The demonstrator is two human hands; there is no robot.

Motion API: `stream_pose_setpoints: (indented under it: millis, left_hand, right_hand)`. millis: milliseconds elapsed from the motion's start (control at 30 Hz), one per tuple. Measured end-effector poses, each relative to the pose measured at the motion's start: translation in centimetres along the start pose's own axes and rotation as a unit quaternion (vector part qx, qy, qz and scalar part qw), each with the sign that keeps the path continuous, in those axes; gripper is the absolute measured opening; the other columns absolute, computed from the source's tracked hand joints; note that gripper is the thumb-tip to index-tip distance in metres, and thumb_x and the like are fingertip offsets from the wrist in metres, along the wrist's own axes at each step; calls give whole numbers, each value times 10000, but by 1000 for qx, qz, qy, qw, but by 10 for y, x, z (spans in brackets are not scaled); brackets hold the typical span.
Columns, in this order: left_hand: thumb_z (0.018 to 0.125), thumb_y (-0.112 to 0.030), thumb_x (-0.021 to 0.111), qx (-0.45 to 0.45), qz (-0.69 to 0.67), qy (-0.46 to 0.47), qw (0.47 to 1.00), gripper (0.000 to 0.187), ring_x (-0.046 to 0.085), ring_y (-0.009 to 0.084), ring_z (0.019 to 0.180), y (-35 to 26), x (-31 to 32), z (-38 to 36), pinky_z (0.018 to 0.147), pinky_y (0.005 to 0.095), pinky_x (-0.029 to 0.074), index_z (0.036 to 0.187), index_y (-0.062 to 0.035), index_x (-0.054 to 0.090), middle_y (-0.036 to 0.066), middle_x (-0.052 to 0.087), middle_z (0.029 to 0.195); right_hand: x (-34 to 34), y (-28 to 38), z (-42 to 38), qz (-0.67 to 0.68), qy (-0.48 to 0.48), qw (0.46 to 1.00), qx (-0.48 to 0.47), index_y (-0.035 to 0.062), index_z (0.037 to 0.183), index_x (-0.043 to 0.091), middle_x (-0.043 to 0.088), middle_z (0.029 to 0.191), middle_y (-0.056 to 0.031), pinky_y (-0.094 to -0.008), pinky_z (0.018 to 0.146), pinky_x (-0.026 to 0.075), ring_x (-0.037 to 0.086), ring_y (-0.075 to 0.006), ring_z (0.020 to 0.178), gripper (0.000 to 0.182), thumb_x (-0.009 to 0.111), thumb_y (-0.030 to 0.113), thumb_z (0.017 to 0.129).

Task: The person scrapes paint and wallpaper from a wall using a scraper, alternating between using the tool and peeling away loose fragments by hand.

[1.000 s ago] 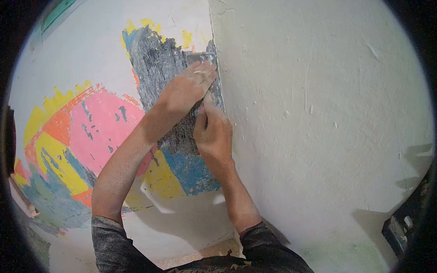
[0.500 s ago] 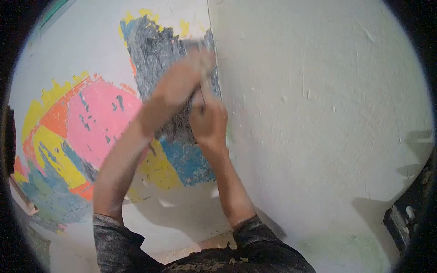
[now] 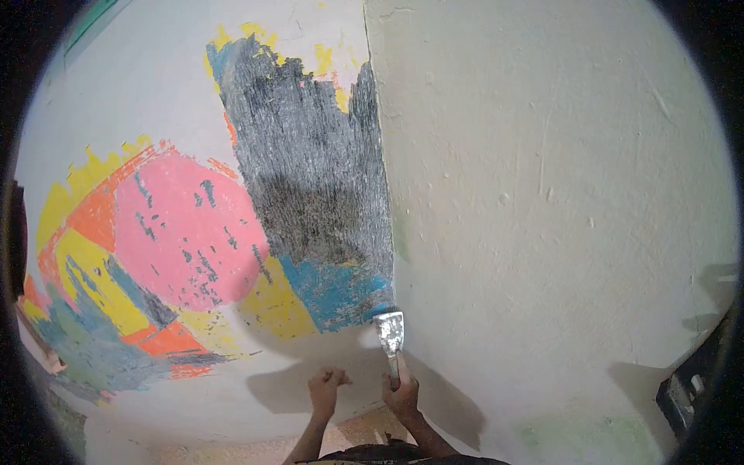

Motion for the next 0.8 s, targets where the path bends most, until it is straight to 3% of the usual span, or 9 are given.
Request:
stream_pose_setpoints:
  millis: [167,233,333,433,500,533,600,733,800]
  left_hand:
    - [917,-119,511,-3,13,54,998,188,656,165,748,-8,18,-16,716,302,512,927,43,607,126,673,773]
    - [935,-142,494,0,-22,67,998,216,653,184,785,-11,22,-10,756,308,511,1004,40,589,135,668,852]
    - [968,-198,454,-32,-141,73,987,303,642,218,861,-17,28,-6,819,312,502,1152,31,527,150,644,1000]
    - [990,-262,401,-85,-245,78,963,396,625,235,923,-16,32,-7,853,315,492,1267,18,444,159,606,1108]
    - [998,-293,372,-110,-265,89,954,438,617,238,946,-17,30,-6,863,320,490,1311,11,402,163,588,1146]
    - [999,-309,357,-103,-281,163,940,446,619,231,938,-27,39,-6,855,322,492,1297,17,419,163,601,1115]
    - [1001,-325,342,-95,-293,241,920,457,621,224,929,-42,47,-4,846,323,494,1282,23,436,163,615,1084]
    - [997,-369,332,-142,-235,229,934,497,629,206,837,-47,53,9,751,314,514,1236,42,479,129,638,925]
    - [994,-385,338,-137,-223,221,940,515,630,201,802,-57,54,17,717,310,517,1221,51,491,111,636,862]
  right_hand:
    - [-12,68,51,60,5,997,-45,4,1341,390,567,768,-144,-324,487,440,563,-222,554,599,635,87,801]
    - [6,62,61,364,29,913,180,26,1402,294,593,780,-77,-272,464,423,526,-127,535,578,544,111,887]
    - [29,60,60,422,97,867,245,33,1420,251,594,820,-50,-231,456,409,504,-86,541,556,492,128,928]
    - [43,44,26,402,103,880,229,54,1374,331,554,815,-42,-219,449,398,488,-71,537,484,491,75,918]
    - [48,47,0,305,175,913,209,42,1375,331,557,812,-50,-217,463,398,494,-73,561,502,497,41,902]
    - [54,45,-14,306,172,913,209,42,1375,331,557,812,-50,-217,463,398,494,-73,561,502,497,41,902]
    - [47,65,-25,201,92,975,23,32,1376,334,548,777,-53,-227,472,393,486,-81,557,525,509,19,881]
    - [41,75,-34,180,91,979,24,11,1359,360,558,803,-86,-258,500,402,497,-117,541,520,555,65,880]
    - [46,70,-30,341,144,902,223,10,1373,340,549,834,-90,-264,492,406,498,-118,537,539,552,57,879]
Point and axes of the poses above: each hand's wrist, its own z-axis towards the middle knuckle, its own x-axis out of the palm, y = z × x, the point moved 8 cm from there along z, towards the middle knuckle
